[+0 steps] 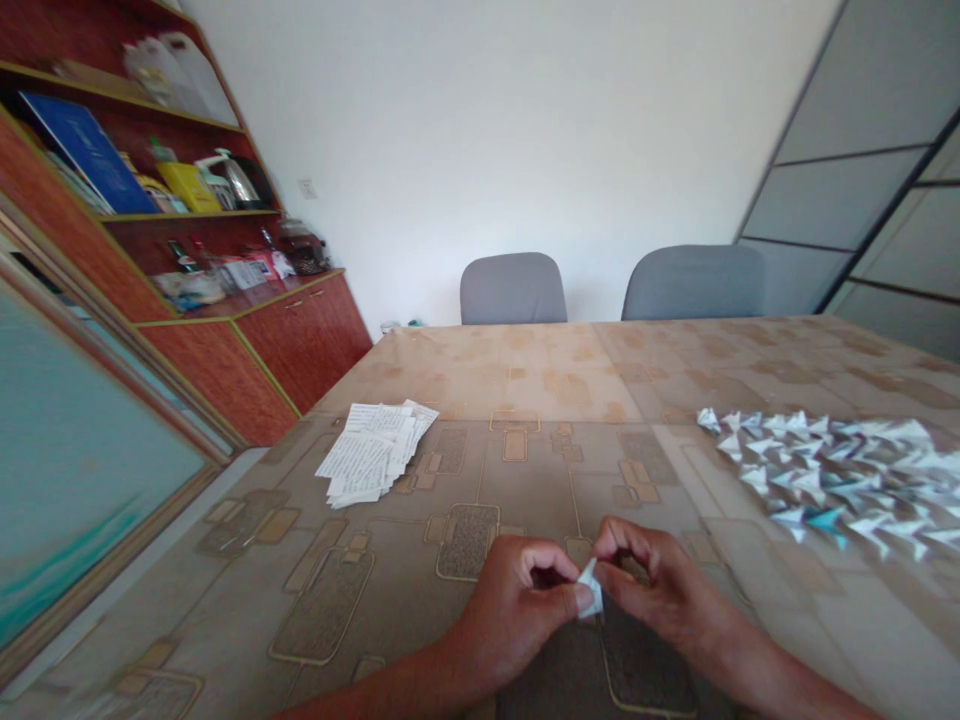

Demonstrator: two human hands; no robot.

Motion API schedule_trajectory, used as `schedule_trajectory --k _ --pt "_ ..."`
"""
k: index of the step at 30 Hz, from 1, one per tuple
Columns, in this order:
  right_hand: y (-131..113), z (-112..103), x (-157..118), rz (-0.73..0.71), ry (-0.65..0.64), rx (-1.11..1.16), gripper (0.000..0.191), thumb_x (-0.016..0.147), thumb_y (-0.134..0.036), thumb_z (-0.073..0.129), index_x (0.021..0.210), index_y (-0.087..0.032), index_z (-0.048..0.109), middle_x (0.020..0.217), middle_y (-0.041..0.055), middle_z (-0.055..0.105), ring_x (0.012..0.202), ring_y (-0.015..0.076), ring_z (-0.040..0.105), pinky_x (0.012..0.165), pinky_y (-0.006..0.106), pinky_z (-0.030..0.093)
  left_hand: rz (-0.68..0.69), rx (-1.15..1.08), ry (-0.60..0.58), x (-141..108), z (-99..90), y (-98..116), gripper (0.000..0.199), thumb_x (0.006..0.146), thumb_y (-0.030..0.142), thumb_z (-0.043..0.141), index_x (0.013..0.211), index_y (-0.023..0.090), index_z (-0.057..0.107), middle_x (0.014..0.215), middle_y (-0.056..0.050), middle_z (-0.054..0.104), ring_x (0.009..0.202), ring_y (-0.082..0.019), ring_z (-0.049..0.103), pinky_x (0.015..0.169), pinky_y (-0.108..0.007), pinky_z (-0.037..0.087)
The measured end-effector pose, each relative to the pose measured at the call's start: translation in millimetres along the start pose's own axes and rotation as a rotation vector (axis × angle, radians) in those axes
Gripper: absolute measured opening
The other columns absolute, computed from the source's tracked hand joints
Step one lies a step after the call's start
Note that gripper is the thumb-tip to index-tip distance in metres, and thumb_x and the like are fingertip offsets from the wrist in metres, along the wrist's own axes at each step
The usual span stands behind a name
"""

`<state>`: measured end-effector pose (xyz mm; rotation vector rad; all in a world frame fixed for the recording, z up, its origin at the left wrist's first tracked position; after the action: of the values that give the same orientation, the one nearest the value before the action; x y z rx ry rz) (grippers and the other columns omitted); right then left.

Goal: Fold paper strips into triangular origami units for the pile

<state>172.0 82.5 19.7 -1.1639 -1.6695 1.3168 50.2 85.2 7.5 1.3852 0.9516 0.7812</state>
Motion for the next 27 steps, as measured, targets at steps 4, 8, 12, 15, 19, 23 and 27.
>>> schedule_trajectory --k 4,8,12,15,19,23,27 --pt "-2.7 5.0 1.4 -0.029 -0.101 0.043 0.039 0.089 -0.055 0.053 0.08 -0.018 0.059 0.072 -0.0004 0.055 0.068 0.0144 0.05 0.062 0.025 0.04 -0.019 0.004 0.03 0.8 -0.6 -5.0 0.017 0.07 0.027 0.068 0.063 0.012 0.068 0.057 0.0 0.06 0.055 -0.011 0.05 0.055 -0.022 0.035" --pt "1.1 0.4 2.9 -0.041 -0.036 -0.049 0.045 0.09 -0.059 0.05 0.072 -0.018 0.056 0.066 -0.0014 0.051 0.064 0.0142 0.049 0.059 0.025 0.039 -0.022 0.008 0.015 0.2 3.8 -8.2 0.016 0.071 0.027 0.068 0.065 0.012 0.069 0.06 -0.001 0.063 0.057 -0.013 0.054 0.056 -0.022 0.037" --pt "6.2 -6.6 6.9 -0.056 0.016 -0.221 0.044 0.091 -0.056 0.048 0.07 -0.019 0.055 0.066 -0.0002 0.053 0.064 0.0149 0.05 0.058 0.025 0.038 0.051 0.227 -0.091 -1.8 6.0 0.2 0.028 0.088 0.029 0.053 0.073 0.013 0.072 0.066 -0.003 0.067 0.063 -0.015 0.059 0.06 -0.022 0.039" --pt "7.5 -10.4 10.4 -0.098 0.008 -0.39 0.036 0.094 -0.044 0.049 0.068 -0.019 0.056 0.064 0.0005 0.056 0.063 0.0154 0.051 0.057 0.026 0.037 0.275 0.623 -0.005 -3.6 -3.9 20.6 0.014 0.086 0.022 0.059 0.087 0.016 0.073 0.077 -0.003 0.068 0.073 -0.016 0.059 0.066 -0.024 0.038" --pt "4.7 -13.1 13.0 -0.221 0.087 -0.635 0.022 0.089 -0.023 0.058 0.068 -0.02 0.06 0.068 0.0013 0.06 0.07 0.018 0.054 0.066 0.03 0.038 0.587 0.927 -0.083 -9.5 12.0 34.7 0.007 0.086 0.022 0.066 0.081 0.017 0.067 0.079 -0.002 0.065 0.077 -0.015 0.056 0.07 -0.025 0.037" --pt "8.0 -11.8 14.0 -0.245 0.158 -0.743 0.01 0.08 -0.014 0.066 0.073 -0.019 0.061 0.069 0.0009 0.06 0.07 0.0193 0.053 0.066 0.031 0.036 0.693 1.097 -0.111 -9.7 27.2 30.8 0.014 0.087 0.031 0.067 0.08 0.019 0.065 0.082 0.001 0.064 0.078 -0.014 0.053 0.072 -0.027 0.036" --pt "3.8 -10.0 11.6 -0.27 0.112 -0.733 0.013 0.08 -0.012 0.067 0.072 -0.019 0.061 0.069 0.0001 0.061 0.07 0.0184 0.055 0.067 0.031 0.037 0.758 1.188 -0.069 -9.3 31.8 26.0 0.015 0.089 0.029 0.064 0.077 0.019 0.062 0.081 0.002 0.063 0.078 -0.015 0.052 0.068 -0.029 0.033"
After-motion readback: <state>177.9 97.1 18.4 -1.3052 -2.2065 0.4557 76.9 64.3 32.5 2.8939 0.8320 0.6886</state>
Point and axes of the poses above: each hand's wrist, its own x-axis towards the middle knuckle, its own z-axis out of the palm, y = z × x, the point moved 8 cm from there along x, towards the middle knuckle
